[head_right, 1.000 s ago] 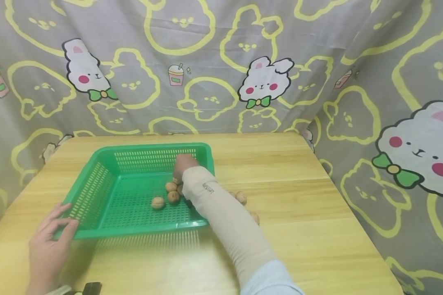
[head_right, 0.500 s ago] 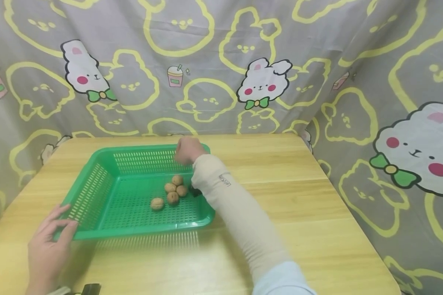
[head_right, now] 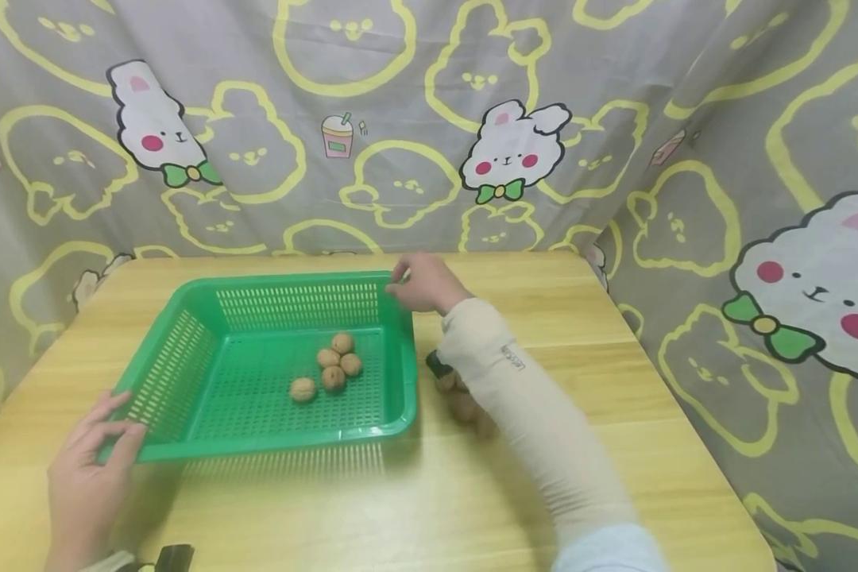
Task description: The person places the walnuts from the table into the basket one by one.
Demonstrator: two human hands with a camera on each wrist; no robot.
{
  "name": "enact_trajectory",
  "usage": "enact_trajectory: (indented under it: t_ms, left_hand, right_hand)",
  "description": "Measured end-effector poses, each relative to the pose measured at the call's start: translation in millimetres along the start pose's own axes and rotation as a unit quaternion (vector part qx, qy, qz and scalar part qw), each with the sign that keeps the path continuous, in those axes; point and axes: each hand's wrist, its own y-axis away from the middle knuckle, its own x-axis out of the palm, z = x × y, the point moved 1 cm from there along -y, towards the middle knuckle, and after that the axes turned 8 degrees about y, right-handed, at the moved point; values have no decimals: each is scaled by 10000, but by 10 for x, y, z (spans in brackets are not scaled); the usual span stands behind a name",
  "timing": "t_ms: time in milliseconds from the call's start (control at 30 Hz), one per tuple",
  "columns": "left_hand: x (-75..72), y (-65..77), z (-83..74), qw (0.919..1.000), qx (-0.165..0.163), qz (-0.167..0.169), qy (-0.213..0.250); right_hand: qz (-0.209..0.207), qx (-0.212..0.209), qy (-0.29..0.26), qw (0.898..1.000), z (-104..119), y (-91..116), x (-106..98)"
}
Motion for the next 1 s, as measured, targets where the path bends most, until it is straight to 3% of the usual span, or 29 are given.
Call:
enact_trajectory:
  t_ms: [333, 500, 667, 833, 1000]
  left_hand:
    - [-12, -15, -26, 9997, 175, -78, 138]
    - [22, -17, -44, 9994, 293, 3, 185]
    - [32, -18, -52, 9996, 223, -2, 179]
    - [20, -16, -41, 9998, 143, -36, 143]
    - [26, -6, -25, 9998, 63, -43, 170]
  right_hand:
    - [208, 427, 260, 9985, -601, 123, 1]
    - [948, 389, 512, 9934, -901, 243, 68]
    - [1786, 352, 537, 9818, -1129, 343, 127]
    - [2203, 254, 487, 9739, -1259, 388, 187]
    - [2278, 98, 370, 9730, -1323, 419, 252]
